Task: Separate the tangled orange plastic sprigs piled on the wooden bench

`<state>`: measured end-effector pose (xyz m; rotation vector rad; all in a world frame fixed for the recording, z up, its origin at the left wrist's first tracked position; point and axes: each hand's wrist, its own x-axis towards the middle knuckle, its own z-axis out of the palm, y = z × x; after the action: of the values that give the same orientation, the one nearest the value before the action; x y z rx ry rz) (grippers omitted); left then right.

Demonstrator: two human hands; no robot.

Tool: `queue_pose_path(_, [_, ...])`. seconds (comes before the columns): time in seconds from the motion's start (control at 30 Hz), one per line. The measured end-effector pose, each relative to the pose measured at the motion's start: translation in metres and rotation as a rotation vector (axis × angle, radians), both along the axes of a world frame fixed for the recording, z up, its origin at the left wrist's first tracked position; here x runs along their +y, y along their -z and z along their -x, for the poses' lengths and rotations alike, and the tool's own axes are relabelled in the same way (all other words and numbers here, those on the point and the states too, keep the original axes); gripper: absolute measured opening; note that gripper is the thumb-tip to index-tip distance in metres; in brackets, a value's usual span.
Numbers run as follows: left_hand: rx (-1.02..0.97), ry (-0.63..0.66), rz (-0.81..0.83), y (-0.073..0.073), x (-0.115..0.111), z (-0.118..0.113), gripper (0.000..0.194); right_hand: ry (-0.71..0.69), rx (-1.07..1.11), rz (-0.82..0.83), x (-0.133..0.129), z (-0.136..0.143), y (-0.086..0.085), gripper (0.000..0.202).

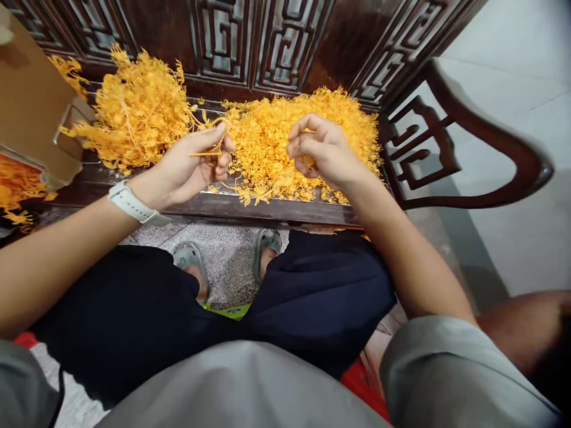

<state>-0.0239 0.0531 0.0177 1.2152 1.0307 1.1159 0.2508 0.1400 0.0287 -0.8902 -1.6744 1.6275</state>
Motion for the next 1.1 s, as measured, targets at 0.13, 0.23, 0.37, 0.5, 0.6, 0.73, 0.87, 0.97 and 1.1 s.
queue_pose_path(0.13, [0.014, 0.063, -0.094, -0.011, 0.002, 0.001, 0.045, -0.065, -0.020, -0.028, -0.002, 0.012, -0.003, 0.020])
queue_pose_path(0.23, [-0.024, 0.020, -0.124, -0.017, -0.001, 0.004, 0.043, -0.181, -0.052, -0.028, -0.003, 0.014, -0.002, 0.022])
queue_pose_path(0.37, [-0.139, -0.130, -0.123, -0.019, -0.005, 0.018, 0.047, -0.304, -0.181, -0.173, -0.002, 0.010, -0.002, 0.038])
queue_pose_path(0.5, [-0.149, -0.144, -0.196, -0.019, -0.010, 0.043, 0.051, -0.157, -0.480, -0.515, 0.016, -0.003, 0.009, 0.031])
queue_pose_path(0.6, [-0.107, -0.167, -0.206, -0.019, -0.016, 0.053, 0.053, -0.065, -0.599, -0.579, 0.031, -0.011, 0.024, 0.026])
queue_pose_path(0.73, [-0.019, -0.150, -0.231, -0.013, -0.023, 0.046, 0.047, -0.101, -0.400, -0.457, 0.020, 0.001, 0.033, 0.044])
queue_pose_path(0.87, [0.013, -0.102, -0.287, -0.006, -0.025, 0.027, 0.050, -0.157, -0.241, -0.389, -0.009, 0.030, 0.021, 0.060])
queue_pose_path(0.97, [0.096, -0.081, -0.271, -0.007, -0.028, 0.013, 0.057, -0.248, -0.225, -0.491, -0.023, 0.047, 0.015, 0.058])
queue_pose_path(1.1, [0.061, -0.119, -0.167, -0.009, -0.032, 0.010, 0.051, -0.331, -0.146, -0.395, -0.026, 0.056, 0.023, 0.053])
